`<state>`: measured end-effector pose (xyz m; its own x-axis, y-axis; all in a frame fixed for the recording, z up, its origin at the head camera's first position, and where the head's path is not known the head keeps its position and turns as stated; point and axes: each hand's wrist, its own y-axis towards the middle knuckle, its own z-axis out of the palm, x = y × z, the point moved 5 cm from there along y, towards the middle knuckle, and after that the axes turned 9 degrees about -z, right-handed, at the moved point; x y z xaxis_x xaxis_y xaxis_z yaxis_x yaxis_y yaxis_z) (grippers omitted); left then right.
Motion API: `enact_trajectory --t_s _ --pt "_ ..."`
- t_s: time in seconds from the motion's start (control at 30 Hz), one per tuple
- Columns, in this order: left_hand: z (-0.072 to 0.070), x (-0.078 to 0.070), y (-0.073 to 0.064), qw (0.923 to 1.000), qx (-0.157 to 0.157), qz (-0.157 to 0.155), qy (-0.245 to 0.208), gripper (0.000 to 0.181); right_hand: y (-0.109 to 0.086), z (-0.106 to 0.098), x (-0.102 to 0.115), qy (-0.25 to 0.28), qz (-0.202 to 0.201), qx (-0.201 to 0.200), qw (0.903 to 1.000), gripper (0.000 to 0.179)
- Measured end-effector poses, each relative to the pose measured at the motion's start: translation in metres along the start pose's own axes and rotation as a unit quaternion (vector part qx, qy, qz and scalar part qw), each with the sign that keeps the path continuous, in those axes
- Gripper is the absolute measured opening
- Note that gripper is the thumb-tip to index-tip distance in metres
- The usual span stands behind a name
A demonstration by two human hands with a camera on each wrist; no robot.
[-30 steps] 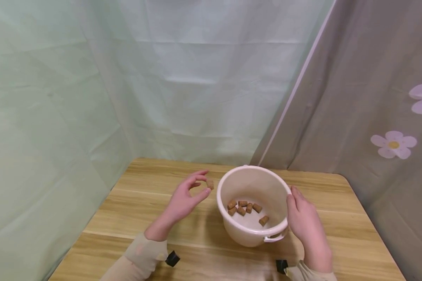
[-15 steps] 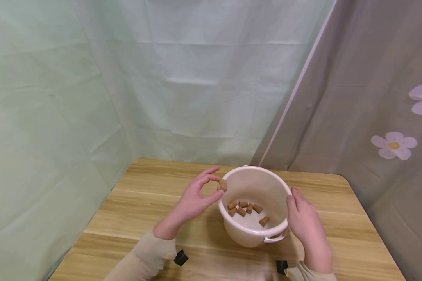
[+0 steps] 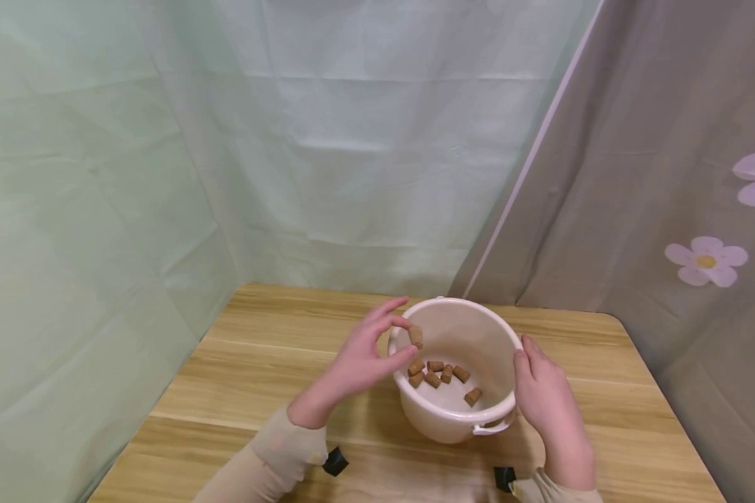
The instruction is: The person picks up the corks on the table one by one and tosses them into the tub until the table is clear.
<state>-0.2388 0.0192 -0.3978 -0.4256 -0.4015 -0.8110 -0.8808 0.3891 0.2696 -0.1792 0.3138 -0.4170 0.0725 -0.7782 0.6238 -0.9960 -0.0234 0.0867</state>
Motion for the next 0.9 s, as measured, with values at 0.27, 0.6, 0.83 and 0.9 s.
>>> enact_trajectory --t_s 0.27,0.6,0.83,0.9 --pt "0.0043 -0.0017 0.001 0.9998 0.003 0.008 0.019 0.025 0.0007 0.0009 -0.0006 -0.004 -0.005 -0.004 1.0 0.068" --pt "0.0052 -0.0069 0.0003 0.9989 0.006 0.029 0.038 0.033 0.0023 0.0008 -0.0022 -0.004 -0.001 0.003 1.0 0.067" --pt "0.0032 0.0003 -0.0011 0.9995 -0.007 0.015 0.027 0.037 0.0028 -0.0001 -0.0022 -0.006 0.001 0.002 1.0 0.067" --pt "0.0017 0.0028 -0.0023 0.9997 -0.012 0.012 0.019 0.038 0.0024 -0.0002 -0.0021 -0.005 0.0 0.0 1.0 0.067"
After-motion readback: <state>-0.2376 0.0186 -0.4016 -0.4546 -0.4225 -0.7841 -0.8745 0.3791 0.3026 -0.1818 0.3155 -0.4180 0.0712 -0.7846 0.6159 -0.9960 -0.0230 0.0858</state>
